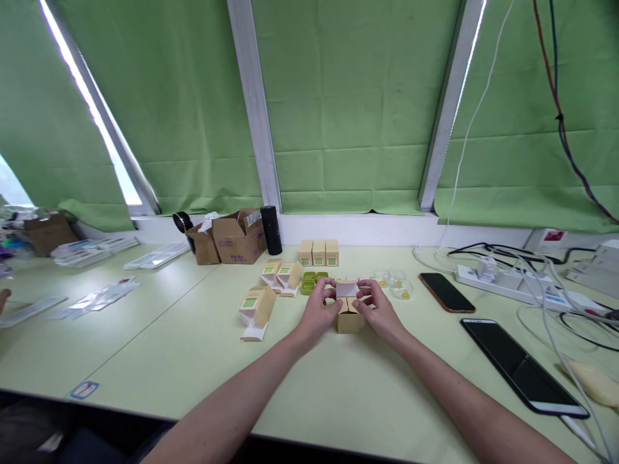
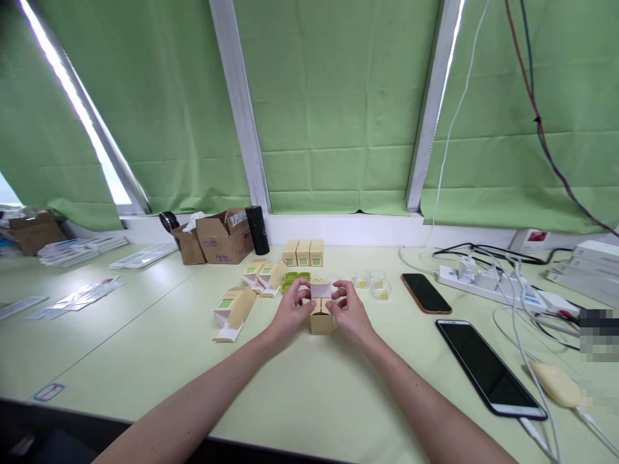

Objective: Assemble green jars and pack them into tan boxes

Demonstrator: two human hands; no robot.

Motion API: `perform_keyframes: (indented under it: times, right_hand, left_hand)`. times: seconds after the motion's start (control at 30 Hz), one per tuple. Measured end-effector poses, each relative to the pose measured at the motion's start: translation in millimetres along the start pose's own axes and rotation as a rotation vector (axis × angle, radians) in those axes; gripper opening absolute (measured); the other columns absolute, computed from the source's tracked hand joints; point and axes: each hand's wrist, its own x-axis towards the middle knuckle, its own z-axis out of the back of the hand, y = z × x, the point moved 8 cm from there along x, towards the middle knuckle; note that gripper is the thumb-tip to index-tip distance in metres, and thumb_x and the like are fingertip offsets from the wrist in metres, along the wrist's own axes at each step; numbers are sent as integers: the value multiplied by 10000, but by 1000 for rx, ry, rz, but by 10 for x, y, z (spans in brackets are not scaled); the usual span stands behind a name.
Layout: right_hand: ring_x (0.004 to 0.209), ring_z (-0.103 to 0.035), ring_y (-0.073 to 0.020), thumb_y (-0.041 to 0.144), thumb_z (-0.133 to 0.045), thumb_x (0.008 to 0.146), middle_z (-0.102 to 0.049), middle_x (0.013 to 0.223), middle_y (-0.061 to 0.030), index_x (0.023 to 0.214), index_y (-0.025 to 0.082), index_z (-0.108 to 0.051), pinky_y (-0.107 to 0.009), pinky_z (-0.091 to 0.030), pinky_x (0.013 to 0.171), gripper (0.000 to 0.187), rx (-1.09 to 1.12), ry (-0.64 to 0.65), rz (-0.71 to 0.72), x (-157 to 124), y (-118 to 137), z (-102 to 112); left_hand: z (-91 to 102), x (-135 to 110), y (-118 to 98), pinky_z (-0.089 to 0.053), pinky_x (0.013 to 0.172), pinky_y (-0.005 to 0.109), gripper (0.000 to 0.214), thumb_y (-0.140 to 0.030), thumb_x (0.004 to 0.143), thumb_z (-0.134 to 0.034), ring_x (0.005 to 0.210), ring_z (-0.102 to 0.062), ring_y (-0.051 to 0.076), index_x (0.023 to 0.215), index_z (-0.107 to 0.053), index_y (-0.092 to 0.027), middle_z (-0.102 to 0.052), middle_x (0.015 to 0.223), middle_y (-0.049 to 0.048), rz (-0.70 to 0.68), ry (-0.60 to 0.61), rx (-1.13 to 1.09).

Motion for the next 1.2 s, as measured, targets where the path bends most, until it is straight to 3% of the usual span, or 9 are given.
perform_keyframes:
  times: [0.53,0.7,0.97,1.2]
  right_hand:
    - [764,-601,-183,408,-630,822,-597,1005,-19,1204,249,-510,-349,-490,736,431,-46,19,17,4,6,-16]
    - [762,-597,-189,387,-630,836,-609,1008,-27,1195,251,-527,-327,-473,675,398,-63,2,65,-24,75,-5]
    - [894,-603,-213,326,-554,939,-663,1065,-69,1067,230,-634,-336,-467,725,179,-88,-87,317,-131,422,129]
    - [828,-565,-212,238,-619,900,-636,907,-41,975,234,-647,-340,-442,705,81,-178,-58,533,-245,667,93]
  left_hand:
    - [19,38,6,-442,753,266,184,-193,746,-685,858,-604,179,872,-551,-203,-624,868,13,-72,-13,21]
    - [5,40,-15,-480,791,277,162,-206,754,-709,883,-624,182,837,-570,-194,-659,886,25,-74,-4,-7]
    - [8,34,38,-499,827,306,157,-178,742,-698,944,-650,206,831,-569,-190,-721,976,65,-30,-6,-42]
    - [16,47,41,-460,799,285,147,-177,730,-694,940,-663,208,817,-575,-187,-718,925,48,-39,-11,-14]
